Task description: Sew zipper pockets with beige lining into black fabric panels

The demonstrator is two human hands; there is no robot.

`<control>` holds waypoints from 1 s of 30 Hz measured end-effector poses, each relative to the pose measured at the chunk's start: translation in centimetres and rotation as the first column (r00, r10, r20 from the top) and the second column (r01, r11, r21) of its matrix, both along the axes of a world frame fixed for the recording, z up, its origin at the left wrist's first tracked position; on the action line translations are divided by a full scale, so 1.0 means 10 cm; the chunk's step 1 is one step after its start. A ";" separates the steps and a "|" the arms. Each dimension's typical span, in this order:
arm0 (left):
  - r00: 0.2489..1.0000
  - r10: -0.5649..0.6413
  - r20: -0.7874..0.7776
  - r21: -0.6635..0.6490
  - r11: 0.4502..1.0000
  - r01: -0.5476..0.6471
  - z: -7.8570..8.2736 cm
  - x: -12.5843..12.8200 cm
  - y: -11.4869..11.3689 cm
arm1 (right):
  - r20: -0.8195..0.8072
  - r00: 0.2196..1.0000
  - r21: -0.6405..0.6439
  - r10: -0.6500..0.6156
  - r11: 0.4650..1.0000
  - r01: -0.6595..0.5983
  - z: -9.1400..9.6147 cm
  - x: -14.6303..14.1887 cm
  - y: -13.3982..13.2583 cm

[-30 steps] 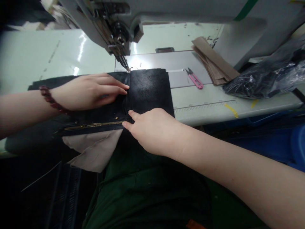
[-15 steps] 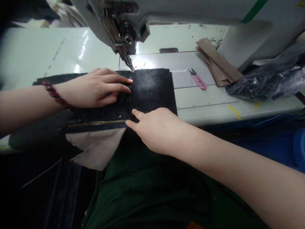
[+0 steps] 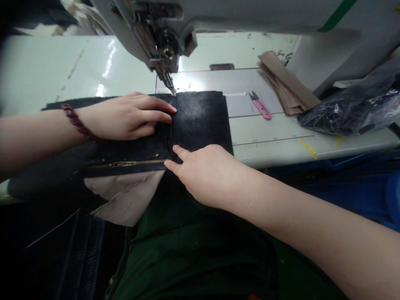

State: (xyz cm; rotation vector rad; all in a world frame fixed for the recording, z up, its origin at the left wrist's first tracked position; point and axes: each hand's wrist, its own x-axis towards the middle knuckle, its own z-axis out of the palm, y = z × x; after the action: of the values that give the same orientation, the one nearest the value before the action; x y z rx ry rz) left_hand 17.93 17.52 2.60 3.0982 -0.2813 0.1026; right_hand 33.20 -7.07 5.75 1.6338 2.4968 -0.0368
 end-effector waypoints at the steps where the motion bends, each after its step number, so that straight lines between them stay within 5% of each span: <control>1: 1.000 -0.004 0.001 0.021 1.000 0.004 0.00 0.01 0.02 | 0.001 1.000 -0.001 0.000 1.000 0.000 0.00 0.00 0.00; 9: 0.995 0.024 -0.097 0.043 0.999 -0.020 0.09 0.06 0.08 | -0.001 1.000 -0.010 0.003 1.000 -0.003 0.02 0.00 0.01; 18: 0.998 0.049 -0.043 -0.090 0.995 -0.053 -0.05 0.05 0.17 | -0.003 1.000 -0.003 0.009 1.000 -0.009 0.01 0.00 0.00; 30: 0.996 0.029 -0.084 -0.065 0.997 -0.035 0.03 -0.07 0.09 | -0.003 1.000 0.005 -0.002 1.000 0.002 -0.01 0.01 0.00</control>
State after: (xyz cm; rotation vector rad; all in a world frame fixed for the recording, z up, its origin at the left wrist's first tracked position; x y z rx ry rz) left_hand 17.25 18.38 2.86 3.0316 -0.2210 -0.0160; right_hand 33.28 -7.11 5.69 1.6396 2.4998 -0.0329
